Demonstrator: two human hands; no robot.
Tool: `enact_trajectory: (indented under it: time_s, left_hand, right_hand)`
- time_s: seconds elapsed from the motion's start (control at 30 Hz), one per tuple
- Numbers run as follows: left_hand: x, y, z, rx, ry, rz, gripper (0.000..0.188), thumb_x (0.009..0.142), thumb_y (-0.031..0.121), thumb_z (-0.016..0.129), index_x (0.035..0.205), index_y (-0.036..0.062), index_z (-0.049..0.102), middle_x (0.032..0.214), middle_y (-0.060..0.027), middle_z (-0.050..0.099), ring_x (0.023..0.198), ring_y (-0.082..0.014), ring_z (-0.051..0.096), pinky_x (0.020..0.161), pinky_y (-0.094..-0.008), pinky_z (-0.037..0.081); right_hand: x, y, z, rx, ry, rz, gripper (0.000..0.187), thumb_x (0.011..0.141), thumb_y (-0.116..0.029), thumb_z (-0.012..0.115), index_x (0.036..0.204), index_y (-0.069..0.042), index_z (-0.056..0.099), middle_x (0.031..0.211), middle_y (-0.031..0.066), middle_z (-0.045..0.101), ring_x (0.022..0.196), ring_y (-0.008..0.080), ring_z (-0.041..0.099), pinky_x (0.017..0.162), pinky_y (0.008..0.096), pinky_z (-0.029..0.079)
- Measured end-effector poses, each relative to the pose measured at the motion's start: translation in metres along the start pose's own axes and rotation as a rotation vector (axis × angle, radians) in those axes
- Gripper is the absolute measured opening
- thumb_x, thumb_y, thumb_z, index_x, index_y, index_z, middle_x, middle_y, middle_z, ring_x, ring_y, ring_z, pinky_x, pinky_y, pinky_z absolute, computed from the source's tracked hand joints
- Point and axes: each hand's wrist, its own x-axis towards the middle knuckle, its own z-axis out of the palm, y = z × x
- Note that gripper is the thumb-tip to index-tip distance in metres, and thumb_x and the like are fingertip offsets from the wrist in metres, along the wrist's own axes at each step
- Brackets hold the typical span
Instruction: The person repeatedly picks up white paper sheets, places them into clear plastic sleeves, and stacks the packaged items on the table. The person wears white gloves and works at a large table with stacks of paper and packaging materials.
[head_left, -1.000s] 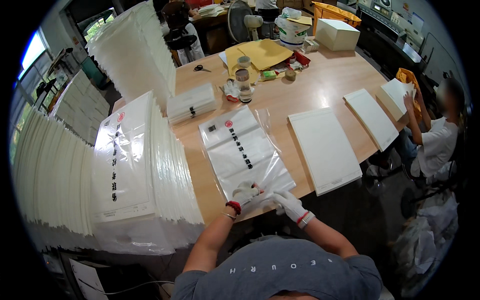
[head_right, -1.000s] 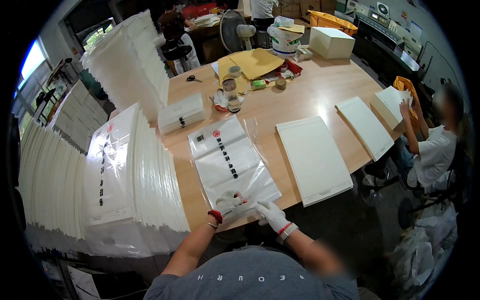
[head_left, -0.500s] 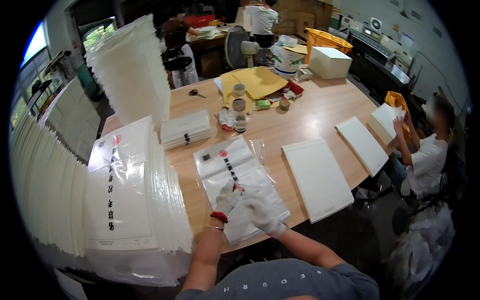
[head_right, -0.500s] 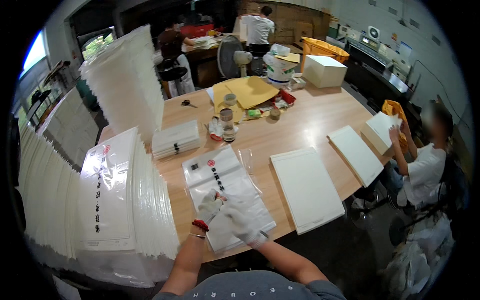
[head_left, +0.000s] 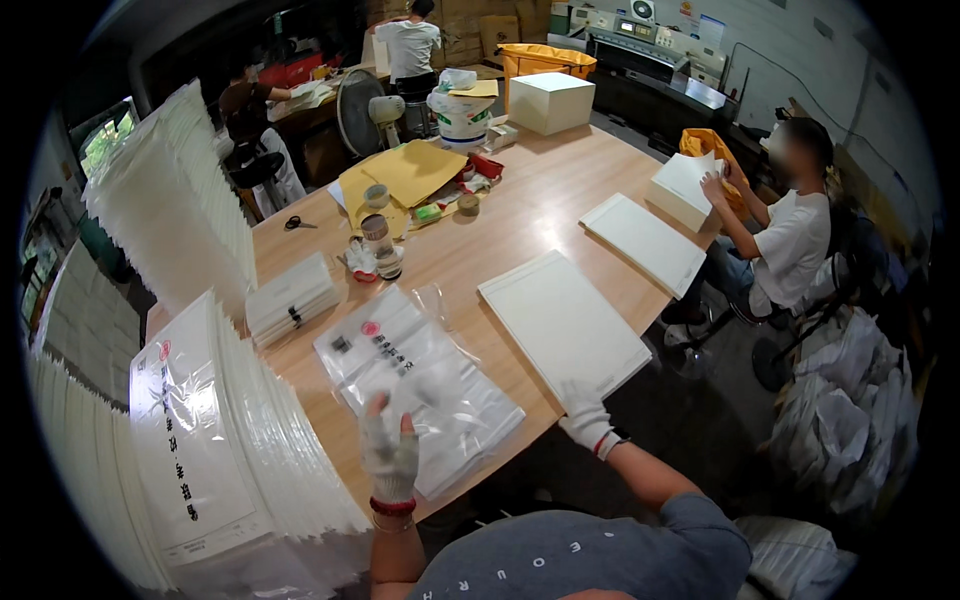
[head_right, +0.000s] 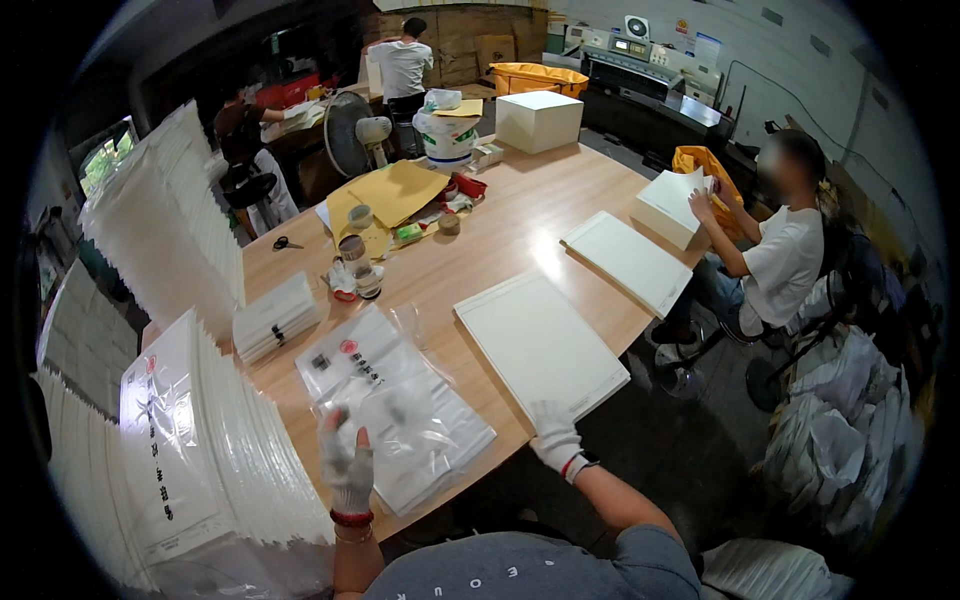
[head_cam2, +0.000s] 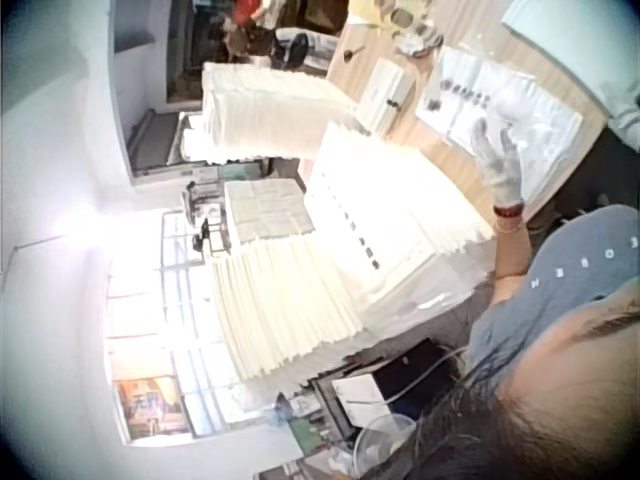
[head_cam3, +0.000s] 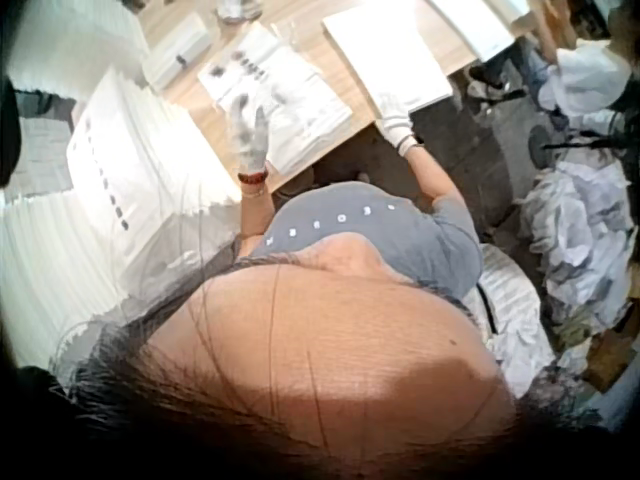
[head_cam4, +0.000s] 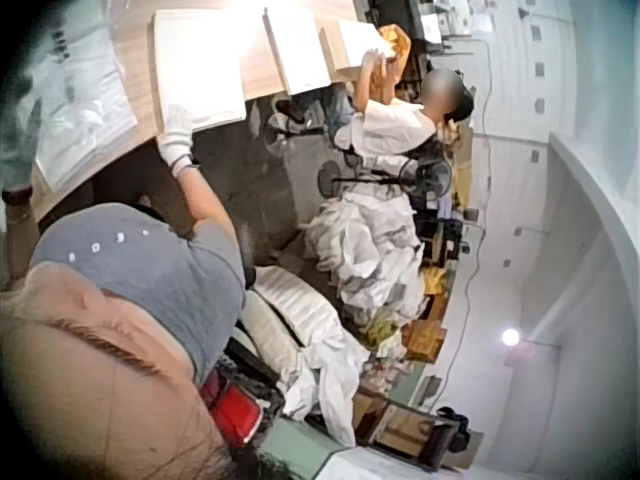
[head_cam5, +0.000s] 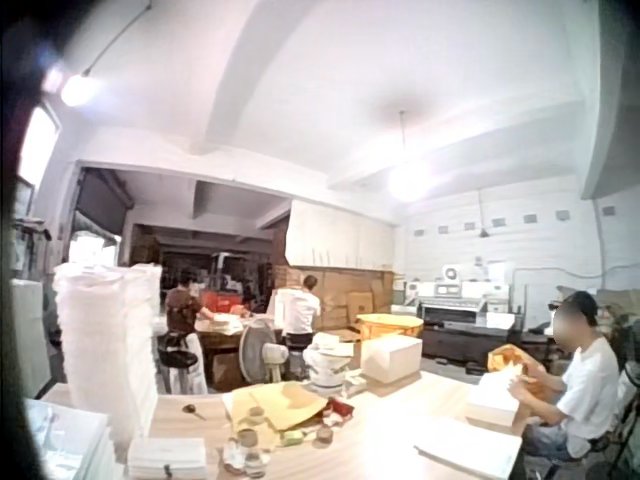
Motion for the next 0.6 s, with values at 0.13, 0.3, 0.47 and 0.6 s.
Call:
enact_trajectory:
  time_s: [0.13, 0.3, 0.47, 0.6]
  left_hand:
    - [-0.052, 0.017, 0.01, -0.282, -0.22, -0.157, 0.025, 0.076, -0.003, 0.058, 0.101, 0.001, 0.056, 0.094, -0.0126, 0.059, 0.085, -0.0209, 0.059, 0.075, -0.0292, 0.047]
    - [-0.104, 0.043, 0.08, -0.689, -0.917, -0.454, 0.022, 0.082, 0.004, 0.054, 0.104, 0.0038, 0.054, 0.097, -0.0086, 0.058, 0.088, -0.0157, 0.058, 0.078, -0.0274, 0.047]
    - [-0.128, 0.038, 0.143, -1.574, -0.807, -1.378, 0.025, 0.088, 0.016, 0.051, 0.109, 0.0034, 0.05, 0.103, -0.0095, 0.056, 0.093, -0.0197, 0.056, 0.084, -0.0328, 0.047]
    - [-0.122, 0.022, 0.138, -1.121, -0.915, -1.325, 0.036, 0.08, 0.008, 0.053, 0.114, -0.0019, 0.046, 0.104, -0.0143, 0.055, 0.096, -0.026, 0.053, 0.089, -0.0351, 0.044]
  right_hand:
    - [-0.009, 0.036, -0.011, 0.165, 0.159, -0.206, 0.046, 0.072, -0.029, 0.066, 0.105, 0.0, 0.05, 0.106, 0.0221, 0.052, 0.098, 0.0364, 0.051, 0.081, 0.0413, 0.044]
    - [0.006, 0.085, 0.017, 0.349, 0.116, -0.186, 0.024, 0.083, -0.03, 0.056, 0.091, -0.008, 0.058, 0.084, 0.0141, 0.061, 0.077, 0.0315, 0.06, 0.067, 0.0408, 0.048]
    - [-0.014, -0.001, -0.059, -0.133, -0.088, -0.299, 0.019, 0.084, -0.028, 0.051, 0.082, -0.012, 0.061, 0.075, 0.01, 0.06, 0.071, 0.029, 0.06, 0.063, 0.038, 0.047]
    - [-0.056, -0.011, -0.084, 0.795, -0.272, -0.417, 0.021, 0.082, -0.027, 0.053, 0.084, -0.007, 0.061, 0.076, 0.0101, 0.057, 0.084, 0.0238, 0.056, 0.078, 0.0351, 0.044]
